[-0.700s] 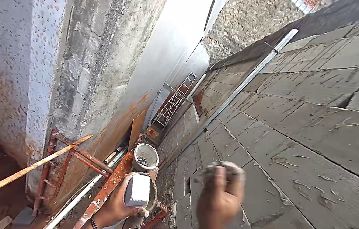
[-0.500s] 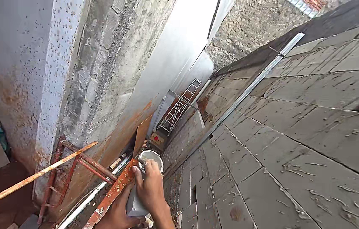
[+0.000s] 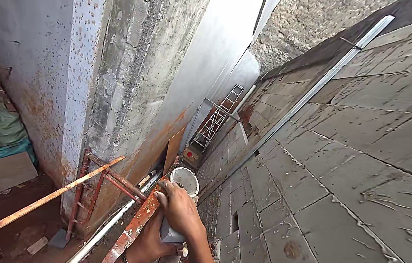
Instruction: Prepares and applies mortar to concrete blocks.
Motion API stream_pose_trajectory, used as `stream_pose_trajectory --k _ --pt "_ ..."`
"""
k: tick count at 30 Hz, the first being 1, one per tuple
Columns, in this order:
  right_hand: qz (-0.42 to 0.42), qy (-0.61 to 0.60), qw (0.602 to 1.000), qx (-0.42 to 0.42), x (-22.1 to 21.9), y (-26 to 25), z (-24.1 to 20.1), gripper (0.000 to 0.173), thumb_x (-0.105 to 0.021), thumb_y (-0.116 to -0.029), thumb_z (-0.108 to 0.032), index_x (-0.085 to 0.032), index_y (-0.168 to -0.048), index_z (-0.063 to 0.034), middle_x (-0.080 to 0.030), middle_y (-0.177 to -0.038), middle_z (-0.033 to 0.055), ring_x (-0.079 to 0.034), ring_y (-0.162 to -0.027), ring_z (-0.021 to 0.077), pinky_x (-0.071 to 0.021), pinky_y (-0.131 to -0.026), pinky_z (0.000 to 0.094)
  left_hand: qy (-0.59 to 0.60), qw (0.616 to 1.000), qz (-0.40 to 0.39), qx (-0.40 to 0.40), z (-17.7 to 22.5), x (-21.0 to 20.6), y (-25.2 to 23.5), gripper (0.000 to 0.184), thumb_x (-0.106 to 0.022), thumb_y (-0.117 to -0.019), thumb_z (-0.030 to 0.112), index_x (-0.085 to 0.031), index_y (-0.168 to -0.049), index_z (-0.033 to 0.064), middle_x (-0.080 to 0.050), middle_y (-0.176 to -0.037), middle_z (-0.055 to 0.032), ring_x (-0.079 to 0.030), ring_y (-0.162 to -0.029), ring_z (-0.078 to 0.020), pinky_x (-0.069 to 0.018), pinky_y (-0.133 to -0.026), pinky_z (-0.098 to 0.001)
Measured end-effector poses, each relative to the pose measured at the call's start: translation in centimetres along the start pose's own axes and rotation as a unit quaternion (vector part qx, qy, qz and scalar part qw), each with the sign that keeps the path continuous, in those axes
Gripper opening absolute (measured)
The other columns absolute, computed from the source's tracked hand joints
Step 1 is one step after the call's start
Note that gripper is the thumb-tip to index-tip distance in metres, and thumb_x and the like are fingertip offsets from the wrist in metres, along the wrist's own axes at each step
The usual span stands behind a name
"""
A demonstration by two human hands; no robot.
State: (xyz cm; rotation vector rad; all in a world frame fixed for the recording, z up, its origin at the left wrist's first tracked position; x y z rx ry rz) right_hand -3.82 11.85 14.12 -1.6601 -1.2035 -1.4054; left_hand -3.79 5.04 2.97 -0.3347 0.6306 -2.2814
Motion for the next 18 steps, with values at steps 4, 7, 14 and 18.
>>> stream_pose_trajectory --k 4,7,14,18 --pt "0.019 -0.033 0.999 0.008 -0.2 0.4 0.2 0.046 -0.048 -0.1061 -0.048 -0.060 -0.142 -0.0213 -0.069 -0.125 0.0071 -0.068 -0.112 0.0238 -0.0552 -0.094 0.0510 0.012 1.000 0.011 -0.022 0.1 0.0 0.4 0.112 -0.091 -0.0635 0.050 -0.044 -0.143 -0.0123 -0.059 -0.139 -0.0203 -0.055 -0.130 -0.0110 -0.0422 -0.113 -0.0246" --pt "0.037 -0.045 0.998 0.009 -0.1 0.5 0.3 0.045 -0.050 -0.1064 -0.044 -0.057 -0.143 -0.0201 -0.069 -0.124 0.0080 -0.069 -0.111 0.0240 -0.0554 -0.094 0.0495 0.020 0.999 0.014 -0.027 0.2 0.0 0.5 0.112 -0.091 -0.0639 0.048 -0.043 -0.144 -0.0129 -0.058 -0.141 -0.0206 -0.054 -0.133 -0.0101 -0.0405 -0.114 -0.0234" --pt "0.074 -0.044 0.996 -0.011 0.8 1.7 -0.1 0.030 -0.048 -0.1072 -0.023 -0.055 -0.130 -0.0051 -0.068 -0.117 0.0132 -0.068 -0.109 0.0255 -0.0551 -0.095 0.0442 0.020 0.999 0.012 -0.022 0.7 -0.1 0.7 0.114 -0.090 -0.0639 0.049 -0.041 -0.145 -0.0139 -0.054 -0.145 -0.0236 -0.051 -0.136 -0.0123 -0.0398 -0.115 -0.0238" --pt "0.081 -0.049 0.996 0.002 0.8 1.7 -0.2 0.028 -0.048 -0.1062 -0.021 -0.058 -0.127 -0.0052 -0.068 -0.115 0.0131 -0.068 -0.107 0.0255 -0.0556 -0.093 0.0446 0.024 0.999 0.018 -0.026 0.8 0.1 0.9 0.116 -0.090 -0.0645 0.051 -0.040 -0.146 -0.0145 -0.053 -0.146 -0.0232 -0.050 -0.137 -0.0106 -0.0390 -0.115 -0.0231"
Point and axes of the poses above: each hand's wrist, its own y-axis away from the middle knuckle, its own x-axis out of the back of the hand, z = x × y, the point moved 7 cm from there along -y, towards the middle knuckle
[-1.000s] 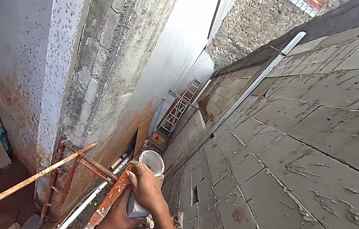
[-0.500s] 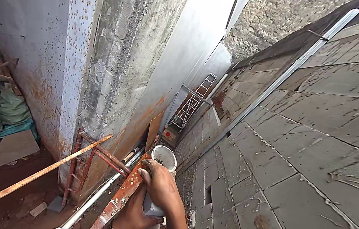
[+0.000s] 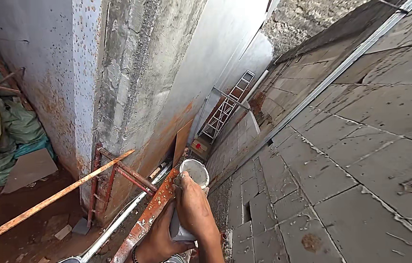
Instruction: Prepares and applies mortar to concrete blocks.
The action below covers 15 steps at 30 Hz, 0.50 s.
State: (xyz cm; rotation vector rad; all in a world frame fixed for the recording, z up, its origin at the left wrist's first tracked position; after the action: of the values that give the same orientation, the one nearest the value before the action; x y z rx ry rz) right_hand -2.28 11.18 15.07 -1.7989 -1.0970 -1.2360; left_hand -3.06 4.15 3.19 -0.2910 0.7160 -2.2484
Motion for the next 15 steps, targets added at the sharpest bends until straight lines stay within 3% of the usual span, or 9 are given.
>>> stream_pose_trajectory --k 3,9,13,15 --pt "-0.009 -0.004 1.000 -0.002 0.0 0.0 0.0 0.028 -0.047 -0.1073 -0.023 -0.059 -0.128 -0.0077 -0.067 -0.119 0.0120 -0.068 -0.109 0.0249 -0.0557 -0.093 0.0447 0.008 1.000 -0.005 0.004 -0.2 -0.1 0.0 0.114 -0.090 -0.0644 0.051 -0.041 -0.145 -0.0126 -0.056 -0.142 -0.0193 -0.053 -0.132 -0.0068 -0.0415 -0.113 -0.0213" --pt "-0.038 0.001 0.999 0.008 -0.5 0.2 0.0 0.036 -0.039 -0.1107 -0.031 -0.065 -0.119 -0.0075 -0.065 -0.119 0.0124 -0.067 -0.110 0.0263 -0.0557 -0.090 0.0463 0.022 1.000 0.004 0.019 -0.3 -0.2 0.6 0.116 -0.091 -0.0619 0.052 -0.040 -0.143 -0.0135 -0.061 -0.135 -0.0133 -0.058 -0.123 -0.0005 -0.0467 -0.108 -0.0187" --pt "-0.051 -0.028 0.998 0.002 -0.4 1.2 -0.3 0.034 -0.045 -0.1038 -0.015 -0.061 -0.133 -0.0107 -0.064 -0.129 0.0125 -0.066 -0.115 0.0274 -0.0565 -0.090 0.0485 -0.014 0.999 0.009 0.027 0.6 0.1 1.6 0.115 -0.089 -0.0612 0.055 -0.042 -0.140 -0.0146 -0.066 -0.126 -0.0081 -0.059 -0.115 0.0074 -0.0475 -0.102 -0.0141" --pt "-0.047 -0.045 0.998 -0.002 -0.3 1.6 -0.5 0.037 -0.047 -0.1043 -0.015 -0.057 -0.140 -0.0141 -0.064 -0.130 0.0119 -0.067 -0.113 0.0280 -0.0573 -0.088 0.0485 -0.025 1.000 0.004 0.019 1.4 0.3 1.9 0.110 -0.088 -0.0634 0.054 -0.043 -0.136 -0.0153 -0.067 -0.123 -0.0051 -0.057 -0.114 0.0120 -0.0459 -0.102 -0.0105"
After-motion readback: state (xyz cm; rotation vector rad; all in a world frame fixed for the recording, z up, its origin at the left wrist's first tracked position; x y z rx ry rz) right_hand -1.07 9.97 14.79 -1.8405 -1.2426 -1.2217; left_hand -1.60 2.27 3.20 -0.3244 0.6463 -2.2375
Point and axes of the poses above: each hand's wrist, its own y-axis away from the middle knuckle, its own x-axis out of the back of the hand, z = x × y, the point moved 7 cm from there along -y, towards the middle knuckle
